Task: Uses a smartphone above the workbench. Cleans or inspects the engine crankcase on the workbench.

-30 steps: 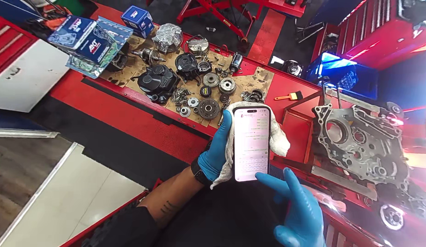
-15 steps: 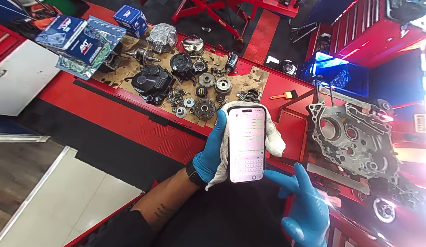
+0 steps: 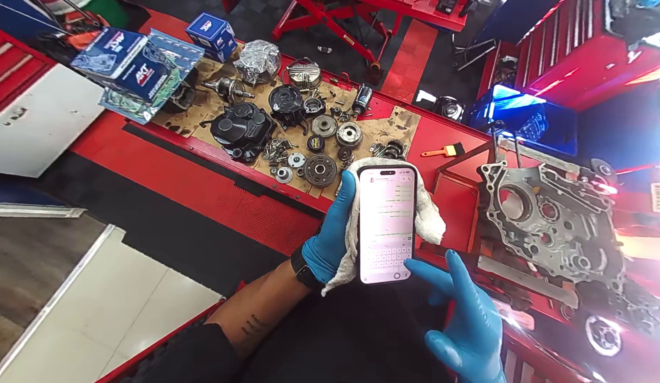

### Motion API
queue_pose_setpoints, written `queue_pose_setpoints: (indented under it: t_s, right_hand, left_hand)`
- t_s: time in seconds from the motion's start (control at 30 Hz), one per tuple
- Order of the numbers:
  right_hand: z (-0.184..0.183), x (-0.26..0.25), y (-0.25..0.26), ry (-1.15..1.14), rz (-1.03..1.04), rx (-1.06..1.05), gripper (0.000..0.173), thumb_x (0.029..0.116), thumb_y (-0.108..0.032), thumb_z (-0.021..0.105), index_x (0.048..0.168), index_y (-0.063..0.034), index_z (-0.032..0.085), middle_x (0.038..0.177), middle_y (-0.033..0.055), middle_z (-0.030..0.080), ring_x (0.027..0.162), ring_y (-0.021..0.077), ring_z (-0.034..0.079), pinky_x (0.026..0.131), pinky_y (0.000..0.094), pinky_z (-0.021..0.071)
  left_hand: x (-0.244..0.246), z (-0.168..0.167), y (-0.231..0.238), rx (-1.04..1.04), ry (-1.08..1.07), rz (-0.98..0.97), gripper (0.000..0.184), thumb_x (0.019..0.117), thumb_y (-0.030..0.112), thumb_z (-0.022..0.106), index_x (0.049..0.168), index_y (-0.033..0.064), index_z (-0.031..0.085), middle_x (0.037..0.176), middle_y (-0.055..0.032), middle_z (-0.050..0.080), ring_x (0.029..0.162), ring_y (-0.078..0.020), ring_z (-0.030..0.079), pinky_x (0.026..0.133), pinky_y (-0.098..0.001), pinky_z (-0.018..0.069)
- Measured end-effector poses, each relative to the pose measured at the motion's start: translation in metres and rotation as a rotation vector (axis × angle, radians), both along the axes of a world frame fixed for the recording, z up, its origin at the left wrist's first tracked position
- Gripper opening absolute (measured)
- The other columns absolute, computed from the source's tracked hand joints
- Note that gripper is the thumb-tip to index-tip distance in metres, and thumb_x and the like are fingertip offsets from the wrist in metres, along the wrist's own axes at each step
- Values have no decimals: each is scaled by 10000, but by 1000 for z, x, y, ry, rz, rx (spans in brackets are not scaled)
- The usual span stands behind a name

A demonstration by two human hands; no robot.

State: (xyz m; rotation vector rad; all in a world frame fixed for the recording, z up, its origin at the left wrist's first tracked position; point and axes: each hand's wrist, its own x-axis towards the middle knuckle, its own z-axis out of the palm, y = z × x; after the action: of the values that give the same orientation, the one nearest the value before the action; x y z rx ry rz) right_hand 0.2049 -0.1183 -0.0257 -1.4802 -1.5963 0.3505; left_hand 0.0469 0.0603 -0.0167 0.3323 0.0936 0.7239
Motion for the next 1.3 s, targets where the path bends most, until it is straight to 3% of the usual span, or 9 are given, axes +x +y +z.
queue_pose_setpoints:
  t_s: [0.13, 0.37, 0.5, 0.63, 0.73, 0.9, 1.3]
  right_hand:
    - [0, 1, -1, 4, 13, 6, 822, 957, -735, 427, 1620, -275, 269, 1236, -50, 740, 770, 32, 656, 594, 194, 461]
    - [1, 1, -1, -9, 9, 9, 818, 958, -739, 415, 1619, -280, 269, 1224, -56, 743, 750, 31, 651, 595, 195, 459]
    - [2, 2, -1, -20, 11, 4, 821, 957, -749, 404, 1613, -272, 281, 1218, -54, 746, 754, 34, 653, 594, 198, 462]
    - [1, 2, -2, -14, 12, 5, 817, 960, -751, 392, 1612, -270, 285, 1216, -46, 748, 777, 37, 668, 600, 197, 471]
    - [-1, 2, -1, -4, 12, -8, 814, 960, -740, 413, 1615, -274, 282, 1226, -45, 743, 766, 41, 662, 599, 204, 475]
    - [3, 1, -2, 4, 4, 10, 823, 957, -758, 391, 1611, -267, 296, 1215, -39, 749, 795, 32, 678, 601, 186, 476]
    - [2, -1, -3, -12, 15, 14, 820, 958, -763, 379, 1603, -260, 309, 1219, -40, 748, 784, 39, 672, 613, 198, 473]
  left_hand:
    - [0, 3, 0, 7, 28, 26, 580, 1088, 528, 270, 1288, 114, 623, 1188, -98, 723, 1138, -172, 691, 986, -373, 574]
    - [-1, 5, -1, -12, 33, -11, 577, 1053, 580, 375, 1290, 122, 633, 1181, -94, 724, 1125, -171, 695, 974, -372, 578]
    - [-2, 3, 0, 33, 44, 19, 559, 1080, 533, 322, 1310, 114, 612, 1204, -98, 716, 1151, -172, 684, 996, -371, 568]
    - [-3, 2, -1, 4, 52, -6, 584, 1048, 595, 373, 1300, 133, 628, 1187, -88, 722, 1127, -167, 694, 975, -372, 577]
    - [-3, 1, -1, -5, 28, -24, 598, 1042, 613, 367, 1293, 142, 637, 1186, -83, 724, 1123, -166, 695, 970, -371, 578]
    - [0, 1, -1, 14, 20, 23, 570, 1087, 528, 288, 1295, 115, 622, 1199, -98, 717, 1144, -174, 686, 992, -374, 568]
    - [3, 1, -2, 45, 30, 26, 544, 1067, 543, 364, 1282, 131, 646, 1199, -80, 726, 1150, -157, 686, 1005, -359, 564]
